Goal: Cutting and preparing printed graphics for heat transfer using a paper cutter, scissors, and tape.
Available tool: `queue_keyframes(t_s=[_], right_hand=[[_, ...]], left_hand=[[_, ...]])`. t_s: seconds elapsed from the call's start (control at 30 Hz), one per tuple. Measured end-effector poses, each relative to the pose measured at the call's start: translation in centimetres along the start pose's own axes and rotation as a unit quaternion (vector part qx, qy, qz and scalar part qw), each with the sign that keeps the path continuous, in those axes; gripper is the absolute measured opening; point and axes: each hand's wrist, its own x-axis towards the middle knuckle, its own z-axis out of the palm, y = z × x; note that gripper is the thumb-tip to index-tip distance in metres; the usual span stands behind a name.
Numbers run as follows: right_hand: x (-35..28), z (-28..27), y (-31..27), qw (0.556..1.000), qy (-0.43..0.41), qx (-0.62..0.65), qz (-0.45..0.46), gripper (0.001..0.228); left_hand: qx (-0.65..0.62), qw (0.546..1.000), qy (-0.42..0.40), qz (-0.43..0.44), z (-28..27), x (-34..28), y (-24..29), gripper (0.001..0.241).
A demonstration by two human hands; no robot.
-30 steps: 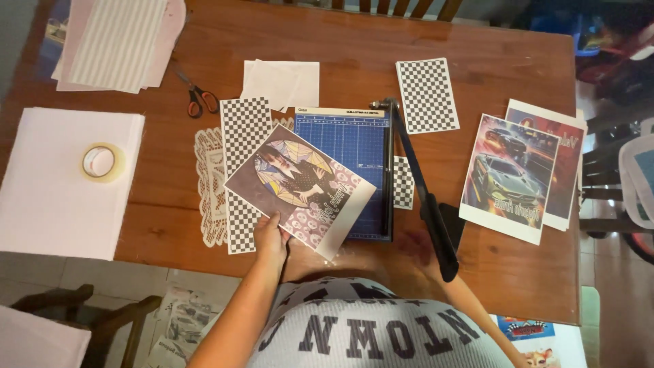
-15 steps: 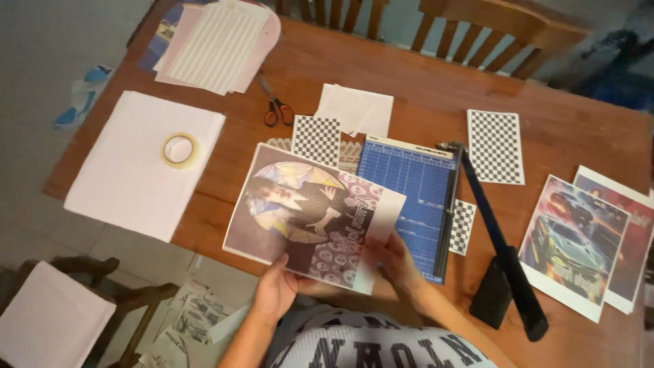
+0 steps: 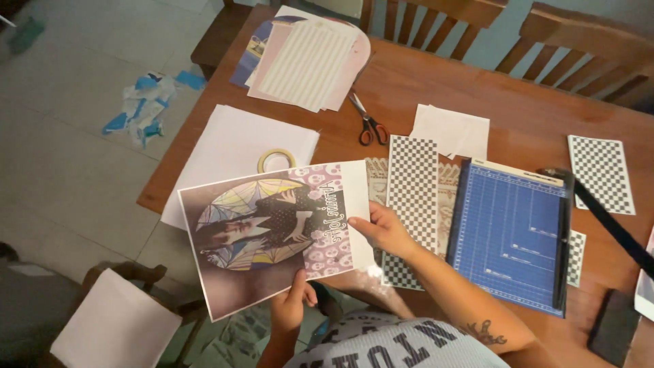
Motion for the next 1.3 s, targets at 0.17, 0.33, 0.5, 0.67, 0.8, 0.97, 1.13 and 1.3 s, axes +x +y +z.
queue_keyframes(t_s=[0.17,0.33,0.5,0.67,0.8,0.97,1.13,1.3], right_hand=[[1.6,2.7,0.0,0.995,0.086,0.027,0.037,0.029],[-2.7,1.7,1.5,0.975,0.175,0.082,0.107,0.024],[-9.2,0.0,1.3,0.943,0.253,0.168,0.136,0.029],[-14.7,-3.8,0.0,0.939,0.317,0.109,0.071,0.02],[-19.2,-8.4,-1.2,0.901,0.422,0.072,0.068,0.032],[-26.0,-14.2,-2.2,0.873,0.476,0.1,0.043,0.022],[-30.9,-18.9,-3.5,0.864,0.494,0.094,0.013,0.015],[-33.2,-21.8,-3.5,0.874,0.477,0.049,0.072,0.016]], left_hand=[[-0.016,0.999,-0.029,0.018,-3.3,3.4,-1.2,0.051],[0.023,0.997,-0.069,0.016,-1.5,5.4,0.0,0.051],[0.032,0.991,-0.128,0.012,2.8,5.5,-0.1,0.048],[0.062,0.985,-0.162,0.0,10.5,3.2,0.7,0.046],[0.071,0.971,-0.227,0.014,17.3,-0.2,2.2,0.051],[0.013,0.957,-0.286,-0.041,25.0,-3.8,-0.4,0.041],[-0.06,0.949,-0.309,0.0,30.5,-8.0,0.0,0.032],[-0.008,0.95,-0.308,0.04,32.8,-9.9,0.9,0.031]])
